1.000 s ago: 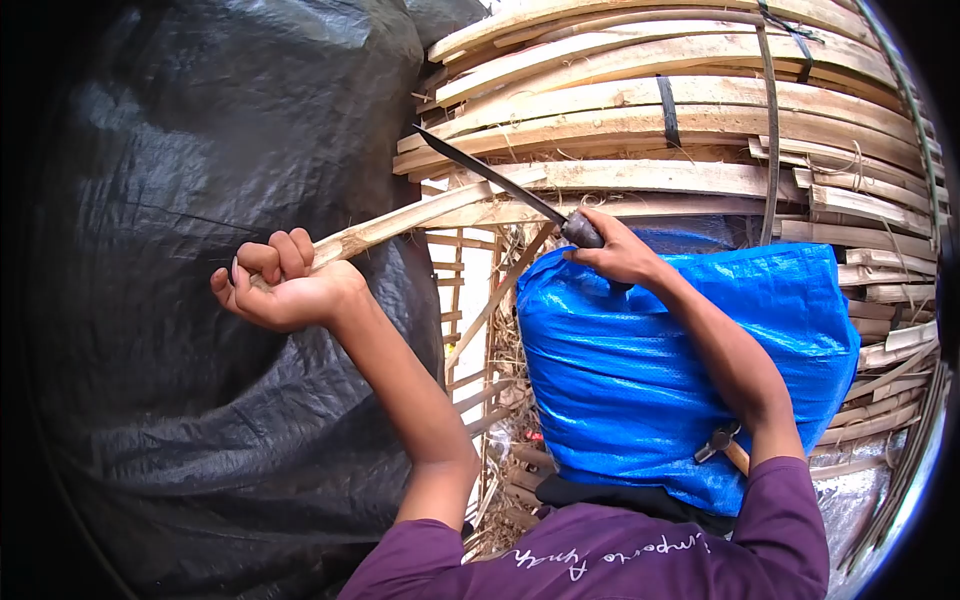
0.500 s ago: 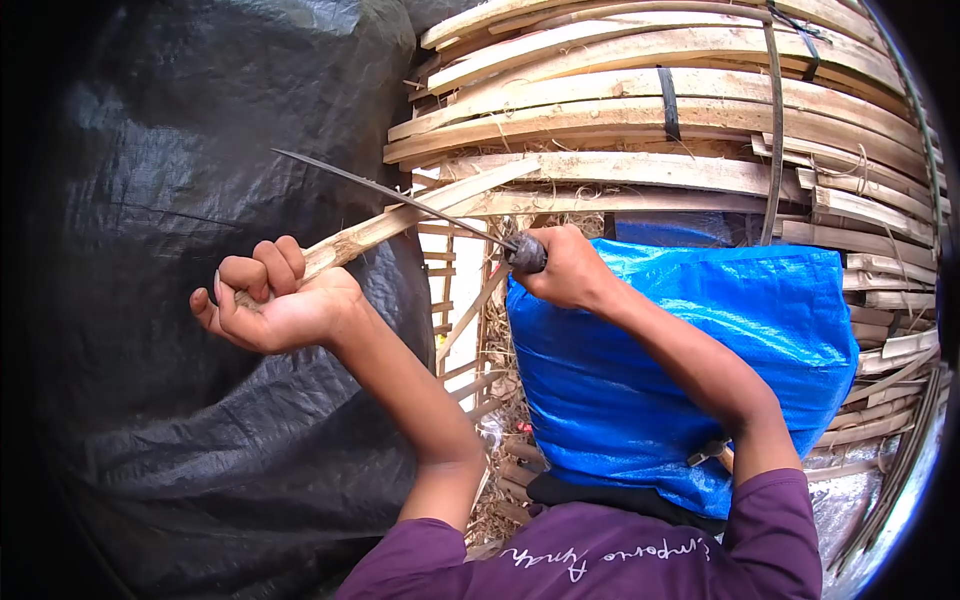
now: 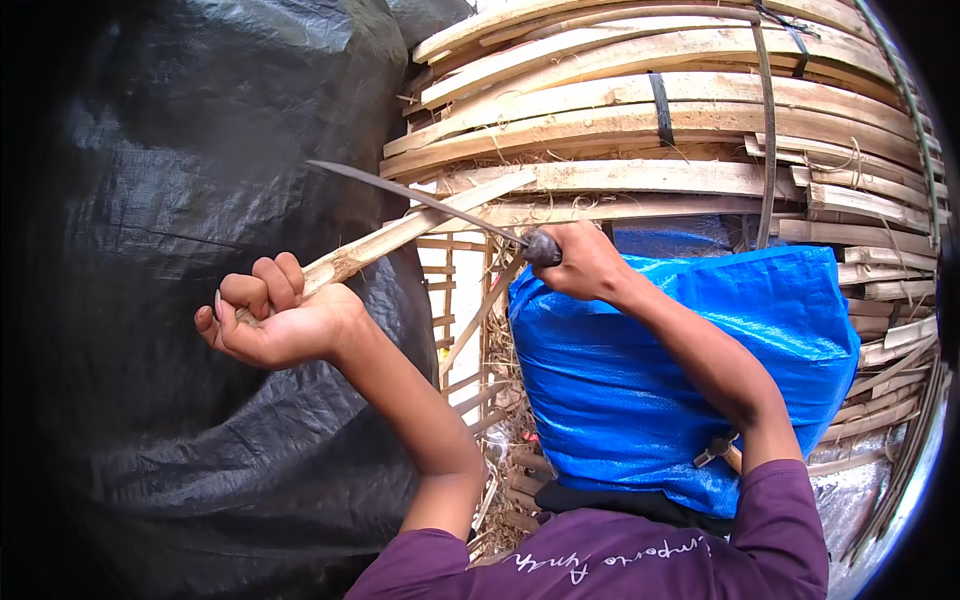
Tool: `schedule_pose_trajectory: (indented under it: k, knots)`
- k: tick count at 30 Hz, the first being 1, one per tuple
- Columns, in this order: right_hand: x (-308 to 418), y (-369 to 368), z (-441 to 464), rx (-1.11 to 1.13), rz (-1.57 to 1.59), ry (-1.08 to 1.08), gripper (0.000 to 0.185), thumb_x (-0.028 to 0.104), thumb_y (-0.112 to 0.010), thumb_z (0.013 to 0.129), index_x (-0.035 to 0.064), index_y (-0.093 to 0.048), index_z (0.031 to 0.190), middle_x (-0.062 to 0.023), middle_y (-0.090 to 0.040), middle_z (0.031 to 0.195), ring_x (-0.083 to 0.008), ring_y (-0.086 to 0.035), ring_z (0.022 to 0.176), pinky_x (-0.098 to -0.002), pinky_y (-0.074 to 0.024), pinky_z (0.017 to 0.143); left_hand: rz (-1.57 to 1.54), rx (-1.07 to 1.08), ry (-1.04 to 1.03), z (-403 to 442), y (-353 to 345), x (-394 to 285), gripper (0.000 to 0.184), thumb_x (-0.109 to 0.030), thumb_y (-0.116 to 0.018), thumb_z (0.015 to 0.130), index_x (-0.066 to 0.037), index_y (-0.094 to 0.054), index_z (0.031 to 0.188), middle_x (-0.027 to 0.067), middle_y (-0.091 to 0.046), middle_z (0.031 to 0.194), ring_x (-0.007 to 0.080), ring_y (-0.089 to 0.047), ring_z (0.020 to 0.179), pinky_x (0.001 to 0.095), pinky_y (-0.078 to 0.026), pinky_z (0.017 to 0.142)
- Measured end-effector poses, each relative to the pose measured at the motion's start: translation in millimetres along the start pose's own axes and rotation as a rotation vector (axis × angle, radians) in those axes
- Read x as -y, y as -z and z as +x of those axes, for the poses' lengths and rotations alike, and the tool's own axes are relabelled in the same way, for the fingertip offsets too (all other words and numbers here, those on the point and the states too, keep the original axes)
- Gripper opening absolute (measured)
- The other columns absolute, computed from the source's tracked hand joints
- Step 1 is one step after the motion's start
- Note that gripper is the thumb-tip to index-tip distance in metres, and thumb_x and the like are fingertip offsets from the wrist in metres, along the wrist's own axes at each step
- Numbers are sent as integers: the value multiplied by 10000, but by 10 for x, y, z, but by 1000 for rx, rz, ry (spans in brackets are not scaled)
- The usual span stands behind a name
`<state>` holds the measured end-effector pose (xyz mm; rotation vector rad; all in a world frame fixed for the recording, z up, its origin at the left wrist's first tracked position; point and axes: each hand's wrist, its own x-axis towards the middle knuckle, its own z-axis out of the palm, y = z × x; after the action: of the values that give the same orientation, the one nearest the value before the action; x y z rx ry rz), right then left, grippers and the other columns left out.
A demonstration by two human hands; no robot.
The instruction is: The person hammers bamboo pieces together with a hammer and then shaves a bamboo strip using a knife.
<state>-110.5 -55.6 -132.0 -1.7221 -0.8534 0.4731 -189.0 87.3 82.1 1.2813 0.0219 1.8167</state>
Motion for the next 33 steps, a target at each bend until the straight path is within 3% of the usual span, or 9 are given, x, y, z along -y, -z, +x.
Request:
schedule_pose_trajectory:
  k: [5,7,12,16,19,21,23,27,33]
  knots:
    - [274,-43,43,-3,173,253,107,92,-645,685,-1,-610,723,-163,-588,593,-265,-588,529,-386,-467,559,21,-21,-18,-10,0,-5,224,-115,-423,830,-61,-337,1030,-36,-224,522,46,-159,385,216,-105,387]
    - [-188,-117,72,31,116,-31,126,101,-649,695,-16,-618,729,-145,-584,577,-202,-594,548,-372,-474,570,33,-18,-45,3,2,4,223,-98,-419,817,-49,-328,1014,-31,-227,522,47,-167,387,218,-105,389]
    - [-939,10,48,-14,-10,-409,258,195,-644,703,-20,-685,841,-280,-655,759,-377,-679,777,-449,-515,729,70,-29,-24,77,31,18,231,-95,-417,816,-48,-316,1018,-21,-239,525,55,-177,388,221,-110,392]
    - [-711,122,-24,-73,-148,-270,236,173,-619,697,1,-679,847,-281,-644,756,-426,-645,755,-484,-506,723,56,-7,-19,53,-69,12,206,-107,-414,829,-52,-324,1006,-20,-235,527,59,-174,393,224,-115,390]
    - [-399,137,-43,9,-86,-125,204,168,-631,692,12,-665,820,-257,-644,737,-414,-644,736,-470,-506,705,42,18,-13,28,-33,27,224,-105,-408,823,-51,-323,1023,-22,-232,530,62,-168,400,227,-114,396]
    - [-209,74,-53,0,85,79,163,137,-645,681,-10,-592,730,-168,-592,607,-262,-546,542,-402,-456,579,43,-5,-32,35,-28,21,245,-87,-398,803,-48,-328,1035,-25,-233,535,63,-169,404,230,-112,403]
    - [-216,84,-8,92,63,-59,187,179,-658,702,25,-657,809,-220,-653,714,-368,-651,697,-433,-507,692,88,-40,-40,51,-30,42,251,-77,-379,787,-44,-330,1031,-26,-231,537,62,-171,407,230,-110,409]
    - [-706,217,-49,64,14,-435,273,212,-669,709,16,-695,897,-254,-675,831,-358,-677,800,-424,-512,775,124,-128,-29,170,118,105,233,-69,-362,775,-41,-323,1004,-22,-242,547,63,-175,410,234,-113,413]
    - [-751,220,-73,-1,-325,-431,323,235,-646,722,-27,-686,907,-300,-655,906,-423,-650,910,-457,-515,816,127,-169,5,265,146,176,185,-70,-350,769,-56,-299,947,-22,-239,547,63,-166,414,235,-116,413]
